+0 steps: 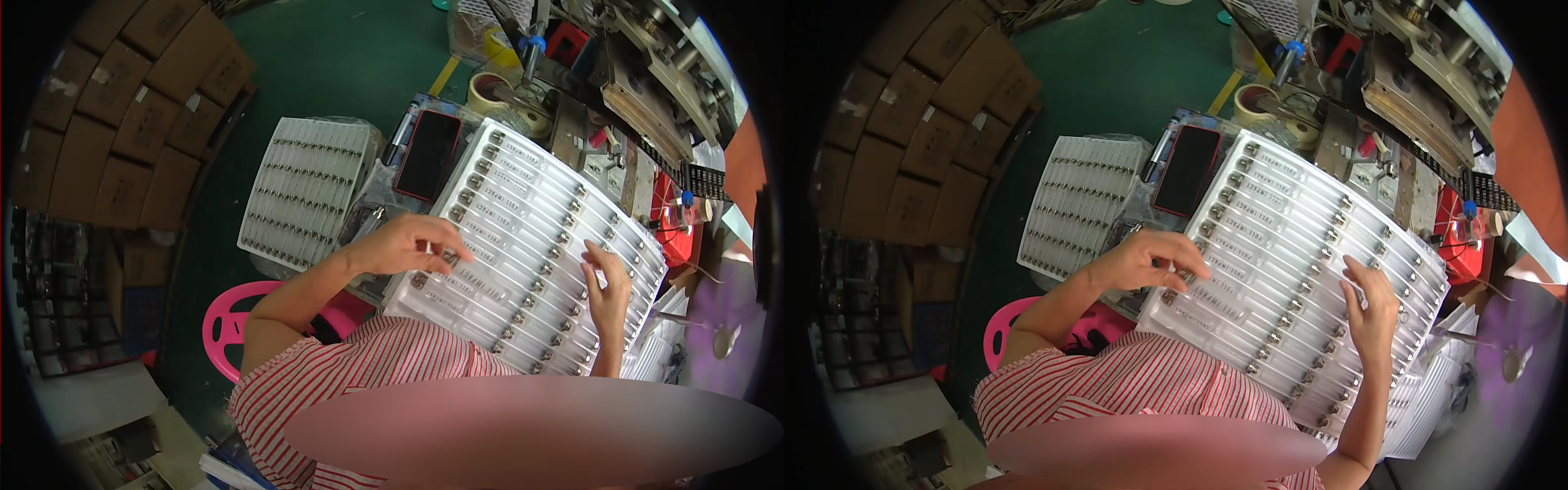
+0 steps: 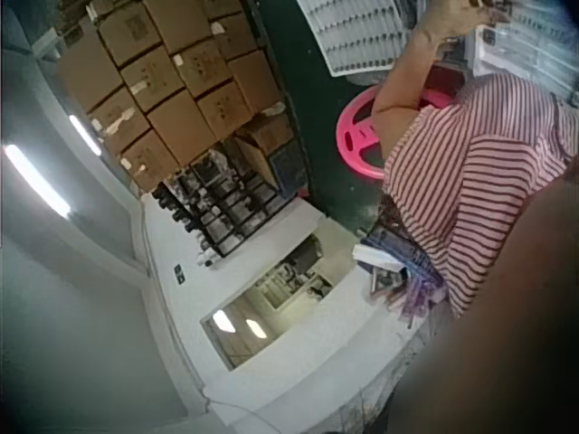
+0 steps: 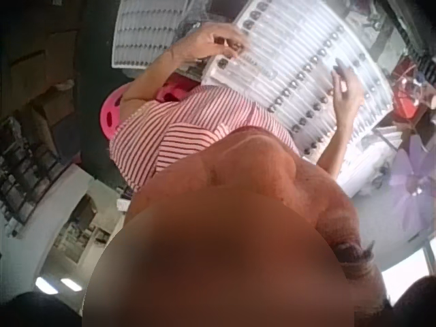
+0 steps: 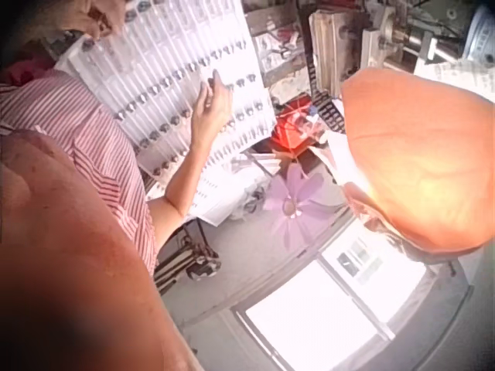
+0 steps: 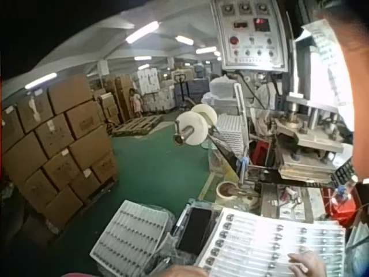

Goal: Manually organizing small cylindrical components, possibly fuses or lamps, into a plastic organizer tray.

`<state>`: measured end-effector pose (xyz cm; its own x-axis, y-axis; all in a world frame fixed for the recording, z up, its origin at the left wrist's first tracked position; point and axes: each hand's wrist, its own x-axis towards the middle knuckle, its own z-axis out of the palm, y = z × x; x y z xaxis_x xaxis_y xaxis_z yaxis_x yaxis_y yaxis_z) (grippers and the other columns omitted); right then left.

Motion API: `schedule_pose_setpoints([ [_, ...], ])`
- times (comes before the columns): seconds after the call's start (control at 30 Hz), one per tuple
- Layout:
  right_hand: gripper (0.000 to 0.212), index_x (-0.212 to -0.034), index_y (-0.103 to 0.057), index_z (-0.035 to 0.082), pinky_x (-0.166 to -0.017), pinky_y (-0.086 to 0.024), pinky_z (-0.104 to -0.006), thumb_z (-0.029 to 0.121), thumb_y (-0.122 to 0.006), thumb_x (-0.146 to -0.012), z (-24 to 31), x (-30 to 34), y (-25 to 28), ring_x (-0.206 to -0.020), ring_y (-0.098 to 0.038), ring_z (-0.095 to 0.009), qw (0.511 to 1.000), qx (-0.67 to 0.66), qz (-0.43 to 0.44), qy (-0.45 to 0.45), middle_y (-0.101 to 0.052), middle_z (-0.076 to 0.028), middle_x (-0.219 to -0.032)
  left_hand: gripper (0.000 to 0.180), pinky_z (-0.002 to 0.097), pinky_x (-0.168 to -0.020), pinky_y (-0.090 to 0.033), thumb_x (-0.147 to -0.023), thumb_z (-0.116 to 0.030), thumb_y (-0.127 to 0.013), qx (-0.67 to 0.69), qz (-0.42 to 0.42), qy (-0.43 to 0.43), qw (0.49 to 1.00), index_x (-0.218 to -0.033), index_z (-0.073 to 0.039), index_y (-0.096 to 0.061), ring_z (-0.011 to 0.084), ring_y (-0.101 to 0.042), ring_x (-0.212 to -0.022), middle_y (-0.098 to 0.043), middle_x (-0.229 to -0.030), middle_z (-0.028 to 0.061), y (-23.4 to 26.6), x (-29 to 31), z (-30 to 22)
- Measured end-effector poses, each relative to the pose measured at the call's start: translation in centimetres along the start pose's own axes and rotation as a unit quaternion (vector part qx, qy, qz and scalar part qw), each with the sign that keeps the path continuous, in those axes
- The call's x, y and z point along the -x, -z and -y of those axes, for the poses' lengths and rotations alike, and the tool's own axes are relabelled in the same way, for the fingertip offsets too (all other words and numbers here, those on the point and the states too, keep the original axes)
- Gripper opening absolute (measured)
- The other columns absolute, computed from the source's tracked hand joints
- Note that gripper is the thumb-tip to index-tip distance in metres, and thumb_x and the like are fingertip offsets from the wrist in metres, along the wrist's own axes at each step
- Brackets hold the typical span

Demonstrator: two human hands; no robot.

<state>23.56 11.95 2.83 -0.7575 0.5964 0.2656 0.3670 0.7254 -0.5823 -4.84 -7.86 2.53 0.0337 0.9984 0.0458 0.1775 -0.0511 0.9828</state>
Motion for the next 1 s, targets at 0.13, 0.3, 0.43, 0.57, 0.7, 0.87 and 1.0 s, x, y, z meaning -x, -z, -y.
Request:
schedule_pose_setpoints([
  [0.13,0.033,-0.106,-0.062,0.004,-0.069,-0.046,-0.0346,-0.004,-0.065,-0.075,2.1,1.4,0.8,-0.077,-0.060,-0.026,0.998,0.054,0.011,0.024,-0.064,-0.012,-0.083,0.032,0.0213,-0.065,-0.043,-0.074,-0.007,-0.072,-0.029,0.045,0.031,0.998,-0.105,-0.012,-0.069,0.0084,-0.051,-0.075,-0.056,-0.091,0.0003,-0.2,4.8,0.4],
  [0.3,0.035,-0.106,-0.063,0.005,-0.067,-0.047,-0.0341,-0.006,-0.065,-0.073,3.5,4.3,0.9,-0.075,-0.061,-0.025,0.998,0.046,-0.021,0.031,-0.064,-0.011,-0.080,0.030,0.0298,-0.068,-0.048,-0.069,-0.015,-0.073,-0.291,-0.074,-0.045,0.953,-0.099,-0.017,-0.070,0.0178,-0.059,-0.075,-0.059,-0.084,0.0013,-3.6,7.7,2.4],
  [0.43,0.034,-0.102,-0.065,0.004,-0.068,-0.048,-0.0343,-0.007,-0.067,-0.070,5.9,6.6,-0.2,-0.075,-0.061,-0.026,1.000,0.029,0.007,0.002,-0.064,-0.012,-0.081,0.020,0.0306,-0.069,-0.049,-0.069,-0.015,-0.072,-0.291,-0.150,-0.039,0.944,-0.087,-0.014,-0.065,0.0193,-0.060,-0.079,-0.061,-0.086,-0.0005,-5.0,8.4,2.8],
  [0.57,0.043,-0.106,-0.065,0.008,-0.073,-0.048,-0.0377,-0.007,-0.069,-0.066,6.0,7.9,-1.0,-0.080,-0.060,-0.030,0.994,0.096,-0.012,0.043,-0.064,-0.013,-0.088,0.020,0.0310,-0.072,-0.049,-0.068,-0.013,-0.072,-0.344,-0.158,-0.106,0.919,-0.085,-0.010,-0.063,0.0207,-0.061,-0.083,-0.062,-0.090,0.0017,-4.8,8.8,4.0],
  [0.7,0.032,-0.100,-0.066,0.007,-0.066,-0.047,-0.0340,-0.001,-0.070,-0.070,9.0,8.9,-0.5,-0.075,-0.059,-0.025,0.994,0.093,-0.055,0.022,-0.063,-0.009,-0.083,0.028,0.0315,-0.078,-0.050,-0.069,-0.008,-0.072,-0.363,-0.181,-0.062,0.912,-0.096,-0.008,-0.066,0.0223,-0.061,-0.091,-0.063,-0.099,0.0054,-5.0,10.5,2.8],
  [0.87,0.019,-0.081,-0.063,0.004,-0.065,-0.045,-0.0329,0.005,-0.069,-0.064,9.3,12.6,-5.4,-0.074,-0.056,-0.021,0.995,0.057,-0.007,0.082,-0.059,-0.006,-0.077,0.021,0.0250,-0.063,-0.048,-0.081,-0.005,-0.065,-0.289,-0.241,-0.016,0.926,-0.102,-0.005,-0.067,0.0169,-0.061,-0.087,-0.064,-0.106,0.0078,-4.0,10.4,3.5],
  [1.0,0.018,-0.076,-0.058,0.006,-0.062,-0.039,-0.0336,0.009,-0.069,-0.063,10.2,13.0,-6.5,-0.071,-0.049,-0.022,0.986,0.118,-0.018,0.118,-0.051,-0.004,-0.075,0.017,0.0276,-0.059,-0.052,-0.081,-0.007,-0.066,-0.320,-0.274,-0.091,0.902,-0.098,-0.006,-0.067,0.0197,-0.062,-0.083,-0.064,-0.097,0.0087,-3.2,10.2,1.1],
])
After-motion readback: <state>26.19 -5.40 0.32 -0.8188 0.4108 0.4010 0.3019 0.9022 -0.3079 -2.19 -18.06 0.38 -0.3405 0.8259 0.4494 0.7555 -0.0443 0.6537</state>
